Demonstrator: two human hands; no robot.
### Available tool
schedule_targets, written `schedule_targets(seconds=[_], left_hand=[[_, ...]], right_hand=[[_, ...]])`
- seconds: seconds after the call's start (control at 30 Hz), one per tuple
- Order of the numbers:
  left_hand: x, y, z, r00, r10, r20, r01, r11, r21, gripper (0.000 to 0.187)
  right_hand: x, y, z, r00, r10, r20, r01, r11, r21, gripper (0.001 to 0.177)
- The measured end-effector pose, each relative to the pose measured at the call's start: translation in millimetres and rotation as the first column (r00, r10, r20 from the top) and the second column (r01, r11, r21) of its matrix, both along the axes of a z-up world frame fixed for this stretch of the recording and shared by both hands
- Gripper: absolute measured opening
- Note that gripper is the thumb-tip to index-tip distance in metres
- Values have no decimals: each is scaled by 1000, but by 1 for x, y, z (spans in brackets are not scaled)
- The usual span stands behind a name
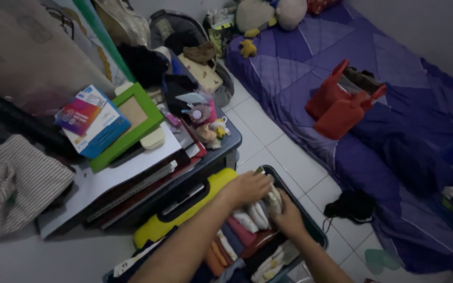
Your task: Organizing and folding various pieces of clothing and items into a storage bin.
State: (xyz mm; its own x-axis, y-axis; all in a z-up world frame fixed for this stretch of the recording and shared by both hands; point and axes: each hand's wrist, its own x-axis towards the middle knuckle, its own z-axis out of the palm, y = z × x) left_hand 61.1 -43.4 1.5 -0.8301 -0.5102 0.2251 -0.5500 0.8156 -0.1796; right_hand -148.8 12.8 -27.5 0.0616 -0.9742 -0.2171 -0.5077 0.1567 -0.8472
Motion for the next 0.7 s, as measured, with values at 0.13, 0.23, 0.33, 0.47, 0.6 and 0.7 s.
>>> schedule_targets(seconds=[0.13, 0.23, 0.33, 0.47, 0.6, 0.7], left_hand=[[-16, -17, 29, 984, -125, -130, 113, 989, -101, 32], [-40, -30, 24, 989, -126, -83, 136, 982, 133, 42], [-54, -41, 13, 976, -106, 191, 52, 962, 268, 20], [-56, -41, -3, 931, -116, 347, 40, 975, 218, 21], [-54, -40, -43, 940, -3, 342, -54, 986, 155, 23], [-61, -39, -37, 915, 91, 393, -152, 980, 127, 24]], right_hand=[[-12, -11, 10, 970, 128, 208, -146, 987, 73, 75], [-12, -7, 31, 956, 4, 294, -118, 921, 372, 81], [-18, -3, 16, 938, 87, 336, -160, 967, 196, 76], [-14, 5, 11, 989, 132, -69, -146, 951, -272, 69], [-2, 10, 19, 943, 32, -332, -93, 981, -170, 54], [5, 1, 44, 875, 87, -476, -147, 985, -89, 48]])
